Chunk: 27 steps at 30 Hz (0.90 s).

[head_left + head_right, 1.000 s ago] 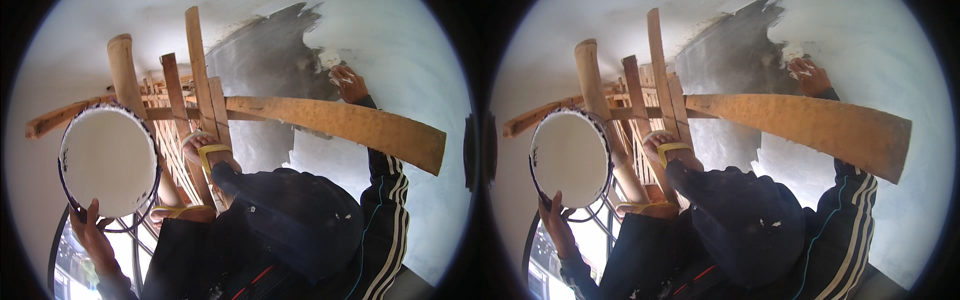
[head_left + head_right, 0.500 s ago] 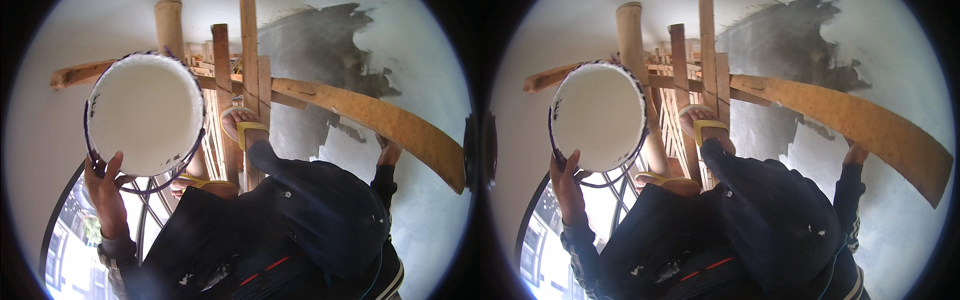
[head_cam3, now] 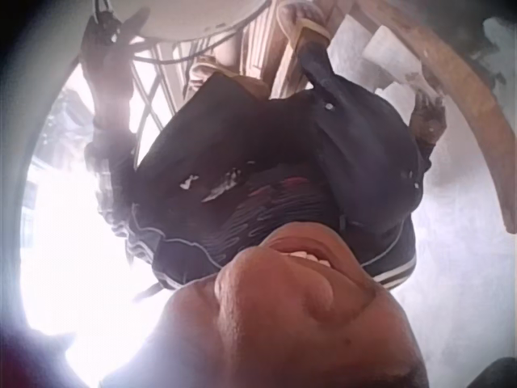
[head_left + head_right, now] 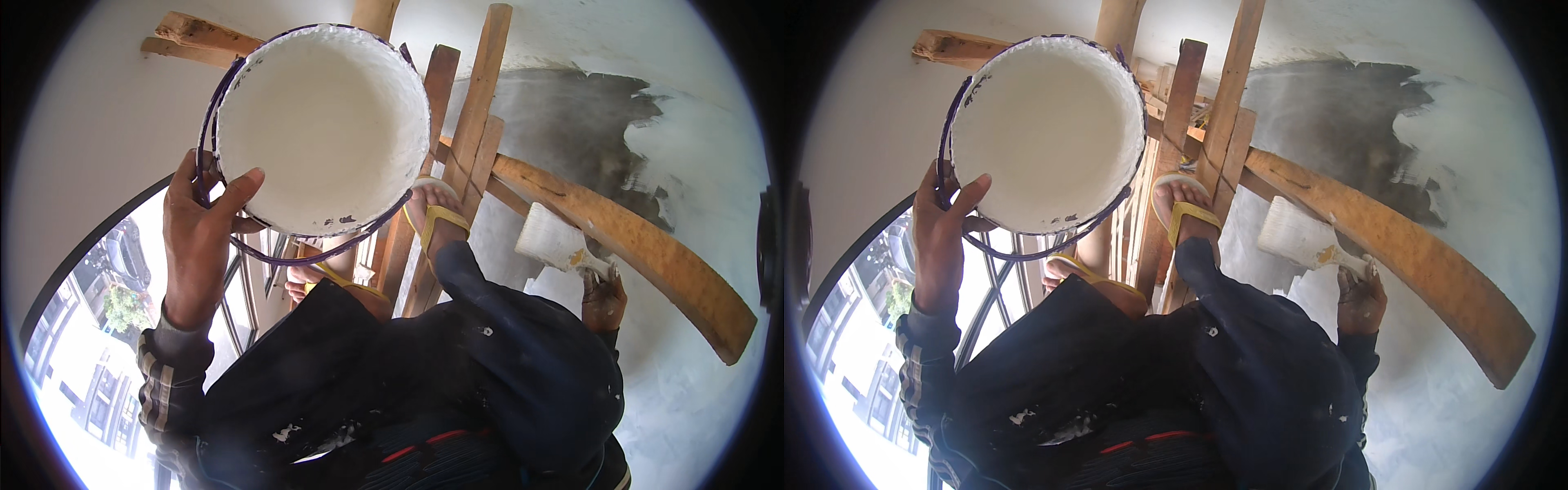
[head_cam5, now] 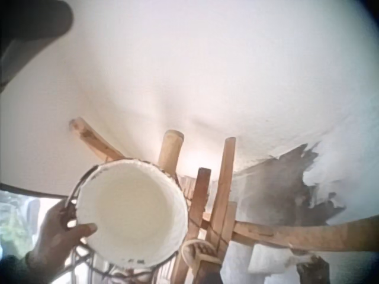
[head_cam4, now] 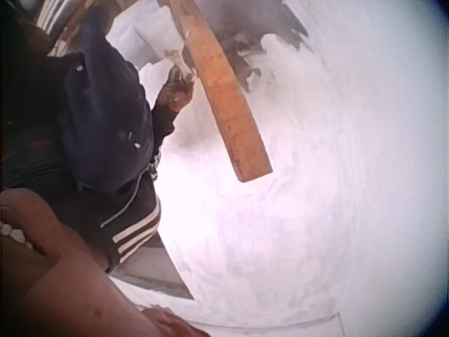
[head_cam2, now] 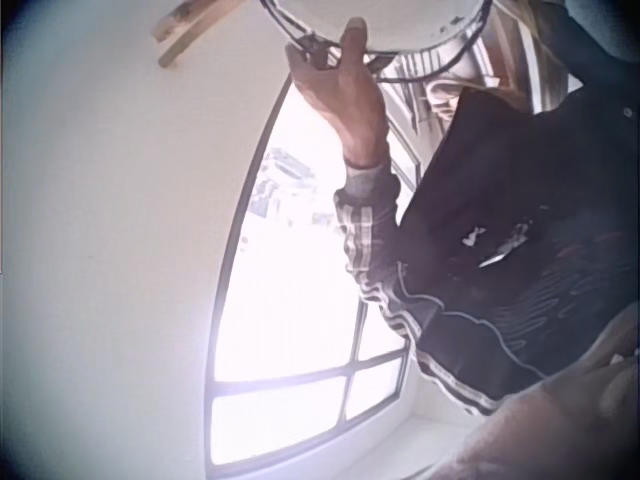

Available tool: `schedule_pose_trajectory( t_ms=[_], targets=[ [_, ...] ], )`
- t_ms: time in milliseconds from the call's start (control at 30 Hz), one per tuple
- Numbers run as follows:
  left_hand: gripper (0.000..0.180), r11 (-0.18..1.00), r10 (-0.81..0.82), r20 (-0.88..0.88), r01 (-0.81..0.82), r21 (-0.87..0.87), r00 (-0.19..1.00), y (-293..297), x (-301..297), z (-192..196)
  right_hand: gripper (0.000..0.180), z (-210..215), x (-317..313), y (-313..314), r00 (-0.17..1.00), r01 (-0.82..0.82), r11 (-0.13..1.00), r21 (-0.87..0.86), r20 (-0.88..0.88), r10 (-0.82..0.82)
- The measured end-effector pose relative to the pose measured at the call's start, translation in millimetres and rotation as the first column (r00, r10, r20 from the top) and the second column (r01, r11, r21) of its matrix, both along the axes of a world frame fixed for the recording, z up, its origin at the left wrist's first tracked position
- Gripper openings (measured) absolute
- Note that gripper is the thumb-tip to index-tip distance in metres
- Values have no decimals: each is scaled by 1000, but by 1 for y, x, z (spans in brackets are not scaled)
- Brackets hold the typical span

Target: The person applies white plaster to a wall using a trowel and a bucket. They repeatedly scoop plaster from the bucket and spread it onto the wall surface, working on a section near a window.

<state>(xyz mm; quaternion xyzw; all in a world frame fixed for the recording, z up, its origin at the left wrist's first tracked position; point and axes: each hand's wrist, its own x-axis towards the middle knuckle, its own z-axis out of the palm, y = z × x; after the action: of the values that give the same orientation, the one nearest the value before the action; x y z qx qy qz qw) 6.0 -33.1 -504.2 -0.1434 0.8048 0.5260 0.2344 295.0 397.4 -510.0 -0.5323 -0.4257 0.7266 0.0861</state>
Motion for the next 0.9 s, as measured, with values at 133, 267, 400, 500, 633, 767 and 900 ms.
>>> schedule_pose_trajectory(
  t_ms=[133,267,400,500,633,767,900],
  targets=[
    [37,996,-62,3,62,-60,998,4,0,4,35,-10,5,-11,991,-133,991,16,23,133],
    [36,999,-44,-30,43,-16,999,11,2,12,39,-22,9,-29,915,-401,908,122,112,389],
    [36,997,-58,-24,59,49,998,3,2,7,44,-33,-12,-57,762,-647,699,305,233,604],
    [35,993,-100,-60,104,59,993,14,4,13,32,-38,-32,-82,840,-528,692,493,181,512],
    [35,988,-75,-40,79,130,996,-2,-1,4,32,-19,-93,-114,845,-416,758,502,-93,526],
    [40,987,-138,-89,144,64,986,-5,-1,0,31,-7,-156,-138,736,-351,830,434,-420,531],
    [47,968,-252,-62,252,-2,966,-18,5,-6,23,-6,-218,-169,525,-559,414,718,-80,848]
  ],
)
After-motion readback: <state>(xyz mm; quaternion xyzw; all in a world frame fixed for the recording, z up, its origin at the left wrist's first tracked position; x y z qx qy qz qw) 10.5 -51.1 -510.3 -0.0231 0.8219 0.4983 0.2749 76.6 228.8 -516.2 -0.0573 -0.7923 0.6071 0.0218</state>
